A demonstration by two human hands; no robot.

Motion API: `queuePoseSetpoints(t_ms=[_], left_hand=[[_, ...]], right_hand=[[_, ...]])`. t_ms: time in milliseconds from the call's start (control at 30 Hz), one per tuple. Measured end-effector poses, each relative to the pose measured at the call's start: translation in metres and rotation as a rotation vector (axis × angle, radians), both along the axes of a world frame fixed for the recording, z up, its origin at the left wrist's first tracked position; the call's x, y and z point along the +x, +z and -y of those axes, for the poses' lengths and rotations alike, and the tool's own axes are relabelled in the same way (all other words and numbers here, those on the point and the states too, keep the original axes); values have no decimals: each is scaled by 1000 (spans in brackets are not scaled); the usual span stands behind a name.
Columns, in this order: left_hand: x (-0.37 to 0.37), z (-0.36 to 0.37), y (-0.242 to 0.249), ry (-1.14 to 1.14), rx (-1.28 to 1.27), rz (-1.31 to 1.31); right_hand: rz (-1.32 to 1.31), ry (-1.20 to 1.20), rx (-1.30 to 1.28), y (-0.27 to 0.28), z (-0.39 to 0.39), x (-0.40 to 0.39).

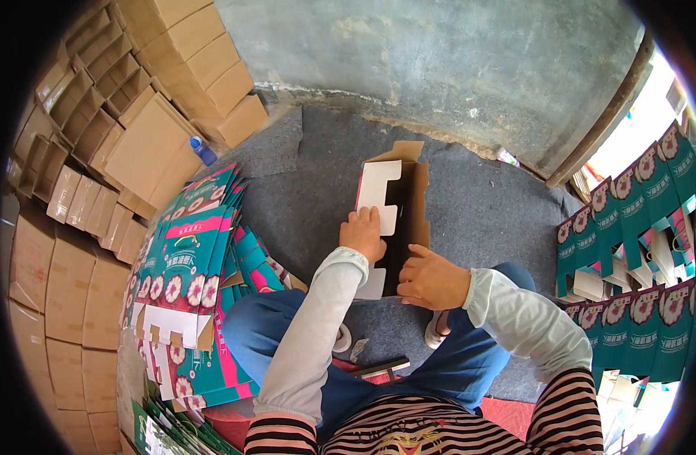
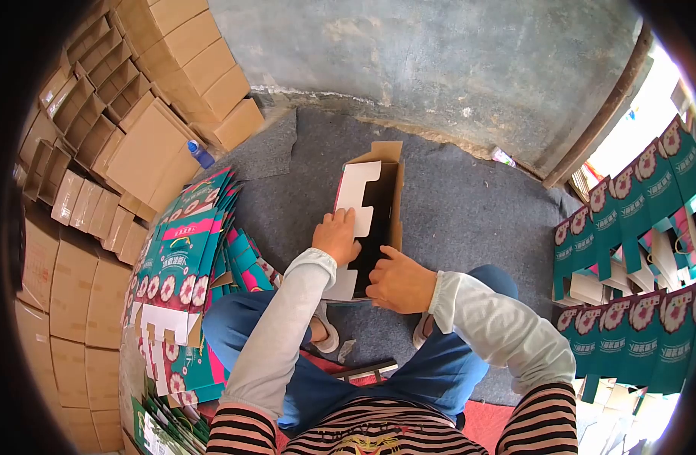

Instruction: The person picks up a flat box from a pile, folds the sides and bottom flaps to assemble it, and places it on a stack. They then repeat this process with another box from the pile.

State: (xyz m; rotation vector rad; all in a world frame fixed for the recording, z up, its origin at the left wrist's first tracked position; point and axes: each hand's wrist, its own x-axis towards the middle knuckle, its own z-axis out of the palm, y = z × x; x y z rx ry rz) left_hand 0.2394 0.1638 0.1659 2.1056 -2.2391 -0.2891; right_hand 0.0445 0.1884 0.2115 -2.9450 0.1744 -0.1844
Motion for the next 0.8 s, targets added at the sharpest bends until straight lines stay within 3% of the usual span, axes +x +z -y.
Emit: queuePoseSetpoints(t_ms=[100,200,300,433,533,733,800], left_hand=[[2,3,-16,27,-184,-56],[1,4,-30,38,-312,-41],[8,2,-37,51,-334,-150],[11,0,-53,33,-393,-102],[13,0,-55,25,-420,-142],[22,-7,-62,48,-404,-265],[29,-11,-68,9,-307,-320]], right_hand=[[-135,24,-12,0,-1,3],[-65,2,-76,1,-8,10],[-52,-193,-17,-12,7,10],[-228,-149,139,-9,12,23],[-322,-96,88,6,4,28],[-177,-606,52,-33,37,30],[-208,-605,-21,-44,44,35]])
